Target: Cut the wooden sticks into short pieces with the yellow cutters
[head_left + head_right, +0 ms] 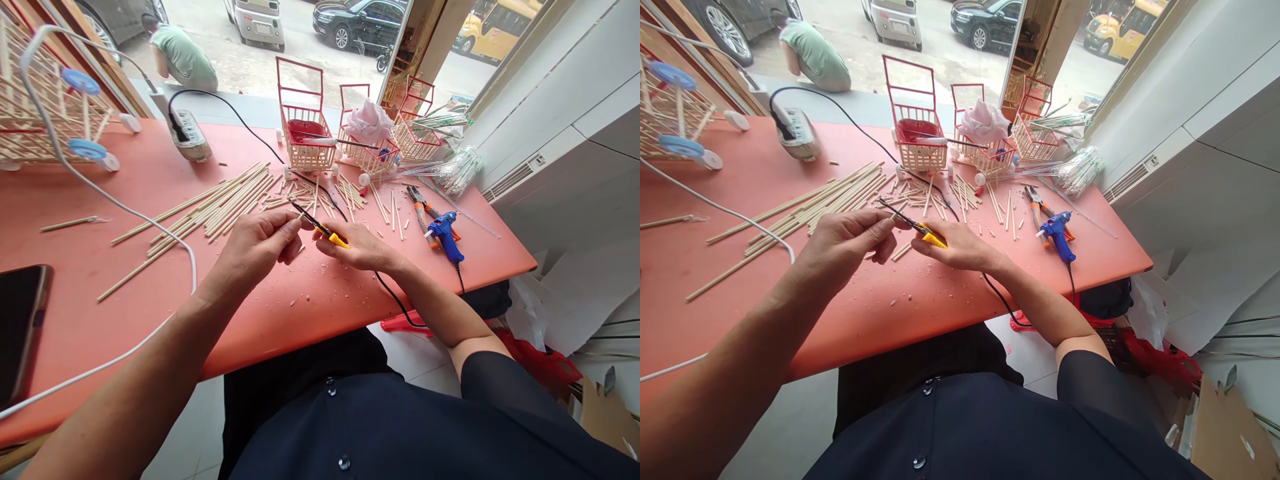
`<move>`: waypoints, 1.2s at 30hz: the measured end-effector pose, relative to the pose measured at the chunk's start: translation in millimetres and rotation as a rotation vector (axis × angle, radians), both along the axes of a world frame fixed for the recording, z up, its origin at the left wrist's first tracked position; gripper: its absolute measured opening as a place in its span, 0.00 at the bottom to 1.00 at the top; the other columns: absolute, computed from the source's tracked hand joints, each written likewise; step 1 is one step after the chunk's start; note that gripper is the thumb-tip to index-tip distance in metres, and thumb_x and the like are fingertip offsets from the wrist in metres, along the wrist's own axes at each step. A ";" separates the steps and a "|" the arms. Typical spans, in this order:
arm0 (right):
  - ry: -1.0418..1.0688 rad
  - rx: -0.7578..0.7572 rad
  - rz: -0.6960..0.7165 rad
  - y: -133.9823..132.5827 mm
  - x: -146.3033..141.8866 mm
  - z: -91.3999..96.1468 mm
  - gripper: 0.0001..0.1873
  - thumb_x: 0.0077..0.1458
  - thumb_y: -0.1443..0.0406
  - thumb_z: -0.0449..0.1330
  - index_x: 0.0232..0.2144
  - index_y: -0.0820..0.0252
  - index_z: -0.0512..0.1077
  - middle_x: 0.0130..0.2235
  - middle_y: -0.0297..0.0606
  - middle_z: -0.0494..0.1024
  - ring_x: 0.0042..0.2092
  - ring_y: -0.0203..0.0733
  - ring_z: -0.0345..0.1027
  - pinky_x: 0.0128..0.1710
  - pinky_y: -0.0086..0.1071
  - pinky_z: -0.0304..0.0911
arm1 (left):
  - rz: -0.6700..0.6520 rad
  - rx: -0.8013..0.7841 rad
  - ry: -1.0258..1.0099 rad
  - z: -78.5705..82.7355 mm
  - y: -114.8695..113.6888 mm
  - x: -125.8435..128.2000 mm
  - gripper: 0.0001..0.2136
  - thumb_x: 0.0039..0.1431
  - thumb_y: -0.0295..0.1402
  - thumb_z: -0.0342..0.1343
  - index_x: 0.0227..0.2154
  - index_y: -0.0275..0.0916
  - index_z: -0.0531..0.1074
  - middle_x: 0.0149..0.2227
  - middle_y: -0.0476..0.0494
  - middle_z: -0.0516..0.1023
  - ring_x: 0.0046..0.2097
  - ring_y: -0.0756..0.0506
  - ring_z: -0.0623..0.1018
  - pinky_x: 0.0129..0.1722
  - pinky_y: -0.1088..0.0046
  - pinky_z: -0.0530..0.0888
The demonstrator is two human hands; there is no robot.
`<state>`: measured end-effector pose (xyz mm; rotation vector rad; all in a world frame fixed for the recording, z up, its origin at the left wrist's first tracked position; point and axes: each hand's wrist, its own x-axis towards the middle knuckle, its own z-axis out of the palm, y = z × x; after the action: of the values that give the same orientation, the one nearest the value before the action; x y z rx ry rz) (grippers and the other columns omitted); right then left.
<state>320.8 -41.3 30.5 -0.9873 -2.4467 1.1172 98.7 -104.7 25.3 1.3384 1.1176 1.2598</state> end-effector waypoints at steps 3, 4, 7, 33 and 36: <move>0.013 0.009 -0.002 -0.1 0.3 -1.5 0.34 0.69 0.34 0.57 0.46 0.58 0.75 0.44 0.40 0.79 0.45 0.46 0.70 0.51 0.38 0.61 | 0.039 0.035 0.059 1.7 -1.0 0.9 0.11 0.65 0.40 0.69 0.30 0.40 0.82 0.19 0.49 0.72 0.22 0.49 0.68 0.26 0.71 0.66; 0.015 0.012 -0.003 -0.2 0.4 -1.9 0.34 0.69 0.34 0.57 0.46 0.58 0.75 0.44 0.40 0.79 0.45 0.46 0.70 0.51 0.39 0.61 | 0.049 0.042 0.075 2.4 -1.4 1.2 0.11 0.65 0.39 0.68 0.29 0.40 0.82 0.19 0.48 0.72 0.22 0.49 0.68 0.26 0.71 0.66; 0.016 0.016 -0.011 -0.4 1.0 -2.8 0.34 0.70 0.33 0.56 0.45 0.58 0.75 0.43 0.40 0.79 0.45 0.46 0.70 0.51 0.39 0.61 | 0.061 0.049 0.099 3.7 -1.9 1.7 0.12 0.65 0.39 0.68 0.26 0.41 0.81 0.19 0.47 0.72 0.23 0.48 0.68 0.27 0.71 0.67; 0.049 0.007 -0.036 -4.1 0.2 -3.0 0.30 0.70 0.37 0.59 0.40 0.57 0.72 0.37 0.34 0.73 0.41 0.43 0.66 0.45 0.36 0.57 | 0.048 0.067 0.149 1.7 -1.3 0.2 0.11 0.66 0.38 0.64 0.29 0.40 0.82 0.18 0.50 0.71 0.22 0.49 0.66 0.25 0.72 0.62; 0.074 -0.005 -0.038 -5.2 0.7 -4.2 0.28 0.70 0.38 0.61 0.39 0.56 0.71 0.36 0.32 0.71 0.40 0.41 0.63 0.44 0.36 0.56 | 0.047 0.067 0.151 3.3 -2.8 0.4 0.09 0.67 0.37 0.63 0.35 0.40 0.85 0.17 0.51 0.70 0.21 0.49 0.65 0.25 0.72 0.61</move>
<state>321.6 -46.5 26.4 -0.9724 -2.3582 1.1278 99.2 -107.4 28.6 1.4855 1.2268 1.2561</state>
